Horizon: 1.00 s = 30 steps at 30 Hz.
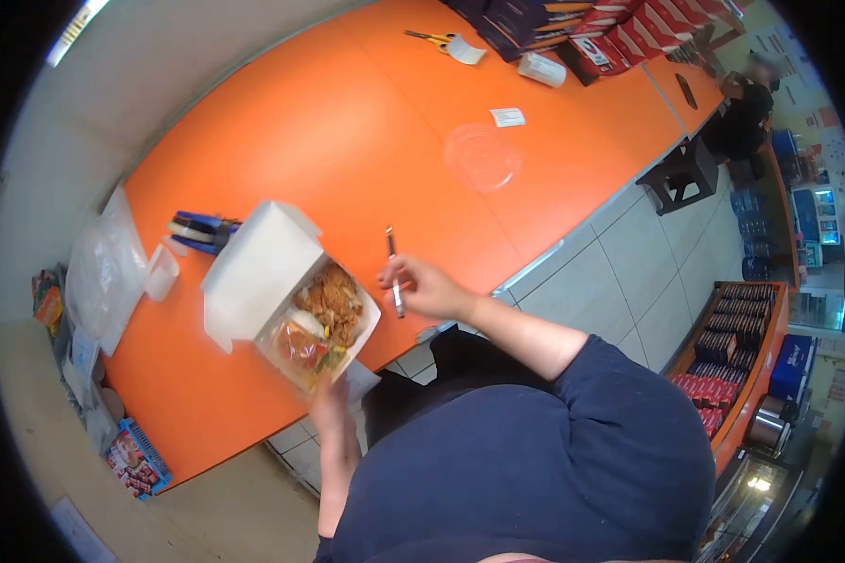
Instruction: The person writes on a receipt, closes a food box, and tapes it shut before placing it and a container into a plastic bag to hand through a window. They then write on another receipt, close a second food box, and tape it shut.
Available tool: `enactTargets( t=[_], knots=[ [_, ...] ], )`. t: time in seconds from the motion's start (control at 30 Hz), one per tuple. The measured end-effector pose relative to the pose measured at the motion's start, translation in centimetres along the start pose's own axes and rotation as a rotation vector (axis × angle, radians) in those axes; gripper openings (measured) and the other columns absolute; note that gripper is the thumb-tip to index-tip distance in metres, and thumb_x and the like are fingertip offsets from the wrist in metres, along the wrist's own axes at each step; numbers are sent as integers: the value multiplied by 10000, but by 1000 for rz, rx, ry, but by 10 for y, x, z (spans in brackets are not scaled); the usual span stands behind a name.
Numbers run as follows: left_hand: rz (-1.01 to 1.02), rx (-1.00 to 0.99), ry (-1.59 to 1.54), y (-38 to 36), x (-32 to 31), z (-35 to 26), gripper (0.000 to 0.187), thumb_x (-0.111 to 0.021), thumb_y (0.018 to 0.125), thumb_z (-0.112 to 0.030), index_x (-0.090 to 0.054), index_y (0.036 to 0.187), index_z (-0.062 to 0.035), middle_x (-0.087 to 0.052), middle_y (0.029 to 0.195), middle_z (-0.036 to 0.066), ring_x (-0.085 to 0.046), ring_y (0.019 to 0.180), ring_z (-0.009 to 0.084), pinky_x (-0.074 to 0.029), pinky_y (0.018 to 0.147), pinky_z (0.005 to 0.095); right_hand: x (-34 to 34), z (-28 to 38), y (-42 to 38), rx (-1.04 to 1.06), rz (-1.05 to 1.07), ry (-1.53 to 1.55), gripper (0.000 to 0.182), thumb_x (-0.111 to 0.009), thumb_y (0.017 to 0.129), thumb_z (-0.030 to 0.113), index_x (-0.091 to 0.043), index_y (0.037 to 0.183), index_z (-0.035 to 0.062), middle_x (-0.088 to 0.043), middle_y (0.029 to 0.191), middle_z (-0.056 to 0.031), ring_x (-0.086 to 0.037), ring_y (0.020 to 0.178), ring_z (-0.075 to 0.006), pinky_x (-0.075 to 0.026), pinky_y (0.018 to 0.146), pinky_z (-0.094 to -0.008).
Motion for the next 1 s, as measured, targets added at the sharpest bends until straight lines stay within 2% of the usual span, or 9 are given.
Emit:
enactTargets(
  t=[0.17,0.27,0.37,0.4,0.43,0.47,0.63,0.83,1.0],
  knots=[
    [52,-34,28,8,-89,-13,568,-529,875,-284,-176,1310,-190,-486,1121,125,-580,856,237,-462,709,361,41,17,10,285,-199,-262,347,-678,733,83,-441,985,53,-525,920,-97,-558,916,-230,-477,766,-328],
    [171,-94,-33,2,-112,-29,732,-536,874,-375,-47,1362,-131,-526,1066,135,-576,744,182,-451,655,283,74,21,30,319,-274,-336,373,-695,718,134,-445,984,57,-523,899,-107,-554,868,-257,-460,754,-343],
    [16,-750,634,1,-101,-47,487,-555,824,-161,-364,1249,-22,-529,1056,143,-547,890,205,-440,727,312,84,25,52,334,-308,-387,371,-705,714,178,-458,964,60,-524,886,-111,-548,841,-249,-447,738,-349],
    [-86,-1028,952,-14,-105,-66,348,-548,738,-67,-534,1084,-40,-526,1052,142,-507,962,272,-401,813,376,87,35,53,348,-363,-408,337,-700,723,163,-468,943,54,-516,862,-92,-532,806,-221,-439,723,-334],
    [-126,-1105,1148,-19,-101,-73,310,-559,700,-63,-577,1009,-71,-521,1064,138,-481,988,320,-359,870,406,91,37,55,359,-375,-317,313,-701,733,159,-477,926,56,-501,831,-67,-512,773,-193,-424,708,-312],
    [-194,-1069,1139,-21,-87,-79,276,-564,701,-91,-596,975,-102,-520,1102,120,-467,1028,307,-340,885,409,96,53,48,386,-395,-416,268,-678,770,178,-478,900,56,-484,800,-43,-497,745,-161,-413,705,-297],
    [-15,-901,1424,-2,-68,-52,524,-680,650,-401,-571,1129,-218,-373,1371,59,-265,1270,356,-188,954,550,60,74,21,299,-27,218,185,-561,867,174,-535,934,4,-535,811,-38,-515,763,-104,-419,703,-263],
    [-7,-835,1403,0,-75,-48,742,-711,565,-539,-506,1223,-264,-285,1430,38,-197,1310,354,-149,959,593,-28,12,-8,97,294,-194,185,-562,823,87,-531,968,-25,-607,858,-90,-590,745,-136,-472,669,-251],
    [-38,-825,1381,5,-69,-45,821,-713,553,-552,-457,1268,-240,-281,1433,17,-195,1316,330,-148,967,592,-68,-13,9,109,146,-243,142,-630,761,85,-530,813,-2,-589,697,-100,-586,626,-146,-477,576,-276]
  ],
)
Point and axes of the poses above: each hand's wrist, its own y-axis towards the middle knuckle, its own x-axis out of the back of the hand, z = x × y, the point moved 8 cm from there along y, towards the middle knuckle
